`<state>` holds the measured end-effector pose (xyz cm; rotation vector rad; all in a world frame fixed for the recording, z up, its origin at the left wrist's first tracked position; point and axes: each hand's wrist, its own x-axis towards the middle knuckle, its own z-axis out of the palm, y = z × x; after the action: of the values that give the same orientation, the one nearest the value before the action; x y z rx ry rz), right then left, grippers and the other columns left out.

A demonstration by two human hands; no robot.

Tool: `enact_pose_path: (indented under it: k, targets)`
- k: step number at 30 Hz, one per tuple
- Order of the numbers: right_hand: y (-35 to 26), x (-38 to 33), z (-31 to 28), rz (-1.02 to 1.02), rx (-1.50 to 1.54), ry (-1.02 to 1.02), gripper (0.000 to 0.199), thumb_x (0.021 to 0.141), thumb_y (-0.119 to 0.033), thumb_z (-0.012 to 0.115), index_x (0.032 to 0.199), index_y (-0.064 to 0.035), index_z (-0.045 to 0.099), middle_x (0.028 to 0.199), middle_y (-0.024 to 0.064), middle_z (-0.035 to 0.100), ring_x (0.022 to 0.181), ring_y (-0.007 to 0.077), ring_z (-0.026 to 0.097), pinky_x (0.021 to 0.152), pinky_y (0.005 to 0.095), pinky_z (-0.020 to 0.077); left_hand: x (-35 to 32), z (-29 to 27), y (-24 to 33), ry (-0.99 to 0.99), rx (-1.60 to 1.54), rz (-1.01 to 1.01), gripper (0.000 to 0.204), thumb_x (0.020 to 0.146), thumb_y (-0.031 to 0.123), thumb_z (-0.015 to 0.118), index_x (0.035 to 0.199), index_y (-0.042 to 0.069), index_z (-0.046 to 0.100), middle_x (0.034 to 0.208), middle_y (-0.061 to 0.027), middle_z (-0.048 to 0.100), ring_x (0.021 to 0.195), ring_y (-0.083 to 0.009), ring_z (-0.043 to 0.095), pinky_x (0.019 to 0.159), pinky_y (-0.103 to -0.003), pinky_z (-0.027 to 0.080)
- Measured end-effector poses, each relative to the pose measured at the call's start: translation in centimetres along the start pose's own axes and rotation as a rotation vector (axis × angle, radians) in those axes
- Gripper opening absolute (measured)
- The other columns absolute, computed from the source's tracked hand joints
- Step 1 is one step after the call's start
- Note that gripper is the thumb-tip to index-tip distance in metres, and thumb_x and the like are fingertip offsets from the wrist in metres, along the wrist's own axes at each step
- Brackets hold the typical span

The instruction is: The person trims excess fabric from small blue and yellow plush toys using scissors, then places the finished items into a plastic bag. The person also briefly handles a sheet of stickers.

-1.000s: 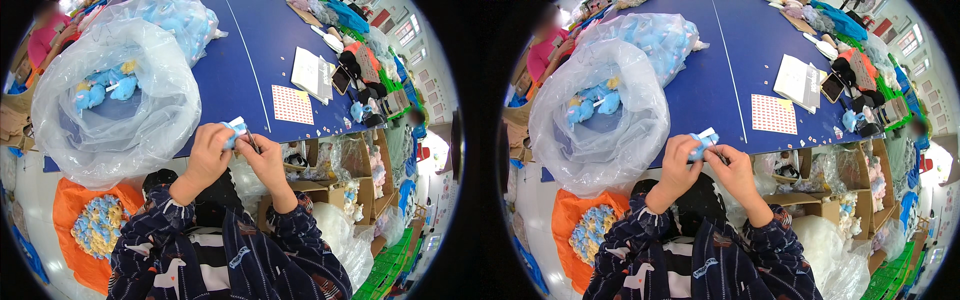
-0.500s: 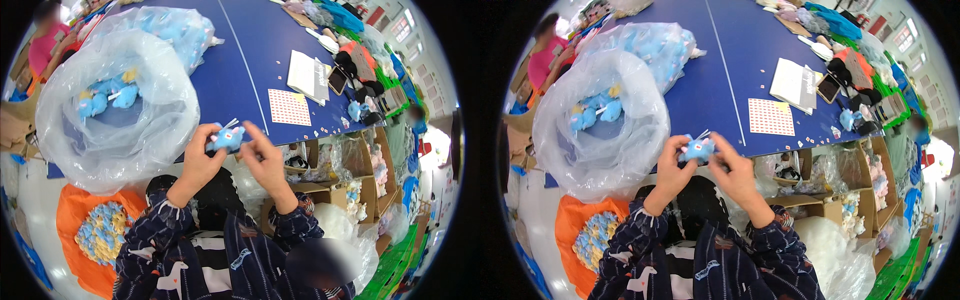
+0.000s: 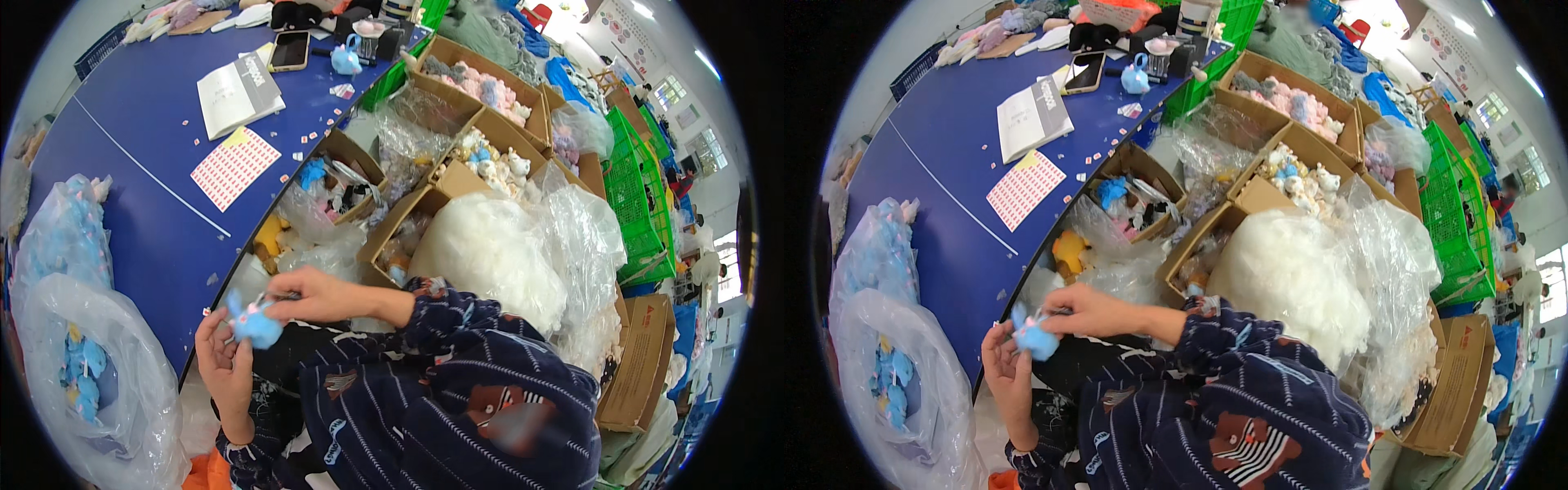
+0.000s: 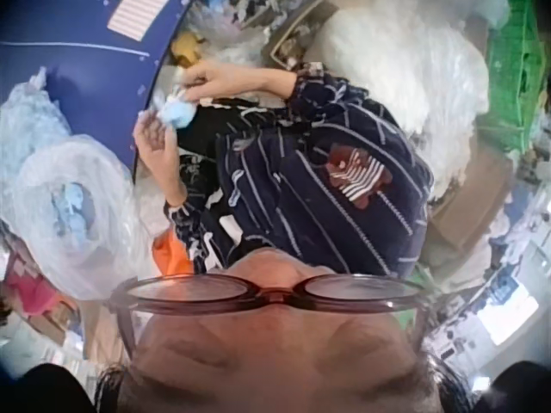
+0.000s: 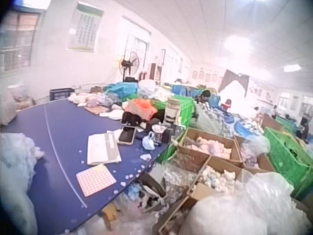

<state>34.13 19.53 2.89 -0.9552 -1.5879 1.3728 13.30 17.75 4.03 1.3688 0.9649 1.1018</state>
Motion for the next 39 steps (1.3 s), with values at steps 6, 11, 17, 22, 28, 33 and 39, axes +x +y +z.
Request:
enact_pose_path:
  k: [6,11,17,22,28,33,39]
  targets:
    - [1.9,-6.5,-7.9,0.375,0.159,0.74,0.02,0.082,-0.025,0.06,0.087,-0.0054,0.059,0.072,-0.0002,0.058,0.057,0.0052,0.05,0.047,0.0176,0.0386,-1.1,-3.1,-0.6,0.098,0.169,0.095,0.036,0.08,-0.007,0.05,0.115,-0.002,0.046,0.119,-0.0135,0.048,0.09,-0.016,0.055,0.082,-0.027,0.044]
    - [2.5,-9.3,-17.6,-0.171,0.375,1.466,0.023,0.084,-0.024,0.055,0.095,-0.004,0.058,0.08,0.0028,0.059,0.047,0.0055,0.036,0.046,0.0224,0.0358,-2.8,-4.1,0.8,0.255,0.174,0.086,0.027,0.08,-0.01,0.047,0.107,-0.003,0.05,0.112,-0.0137,0.05,0.087,-0.0164,0.055,0.08,-0.026,0.045]
    - [-0.2,-1.0,-7.6,0.088,0.121,0.939,0.028,0.088,-0.028,0.053,0.101,-0.0042,0.058,0.086,0.0006,0.057,0.052,0.0032,0.039,0.052,0.019,0.0347,-4.4,-4.6,2.3,0.303,0.384,0.199,0.012,0.074,-0.005,0.057,0.084,0.002,0.059,0.088,-0.012,0.062,0.079,-0.0193,0.06,0.069,-0.026,0.047]
    - [-5.0,4.0,0.5,-0.103,-0.035,0.311,0.018,0.09,-0.012,0.047,0.095,-0.0005,0.06,0.077,0.0034,0.058,0.056,0.0036,0.042,0.048,0.016,0.0303,-5.4,-5.9,4.6,0.292,0.373,0.348,0.015,0.074,-0.002,0.061,0.088,0.001,0.061,0.089,-0.0109,0.063,0.076,-0.0195,0.062,0.066,-0.026,0.049]
    - [-12.4,10.6,12.6,-0.486,-0.386,-0.289,0.014,0.073,0.003,0.061,0.086,0.0002,0.062,0.073,0.0063,0.058,0.058,0.0089,0.048,0.049,0.0201,0.0346,-10.1,-8.8,4.4,0.491,0.4,0.348,0.013,0.077,0.001,0.059,0.09,0.001,0.06,0.086,-0.0092,0.061,0.074,-0.0206,0.06,0.065,-0.027,0.048]
    - [-10.6,18.4,21.7,-0.692,-0.634,-0.365,0.012,0.078,-0.013,0.059,0.085,-0.0035,0.059,0.076,0.0133,0.058,0.069,0.0324,0.057,0.057,0.039,0.0443,-12.4,-9.5,5.3,0.575,0.428,0.296,0.014,0.075,0.0,0.06,0.089,0.001,0.062,0.083,-0.0102,0.063,0.072,-0.0193,0.061,0.065,-0.027,0.048]
    - [-5.9,25.0,28.6,-0.678,-1.056,-0.178,0.019,0.079,-0.023,0.058,0.085,-0.0052,0.058,0.077,0.0132,0.058,0.073,0.0336,0.057,0.061,0.0414,0.0441,-14.3,-10.9,5.8,0.654,0.402,0.28,0.012,0.076,-0.001,0.059,0.088,0.0,0.062,0.08,-0.01,0.063,0.073,-0.018,0.062,0.066,-0.026,0.048]
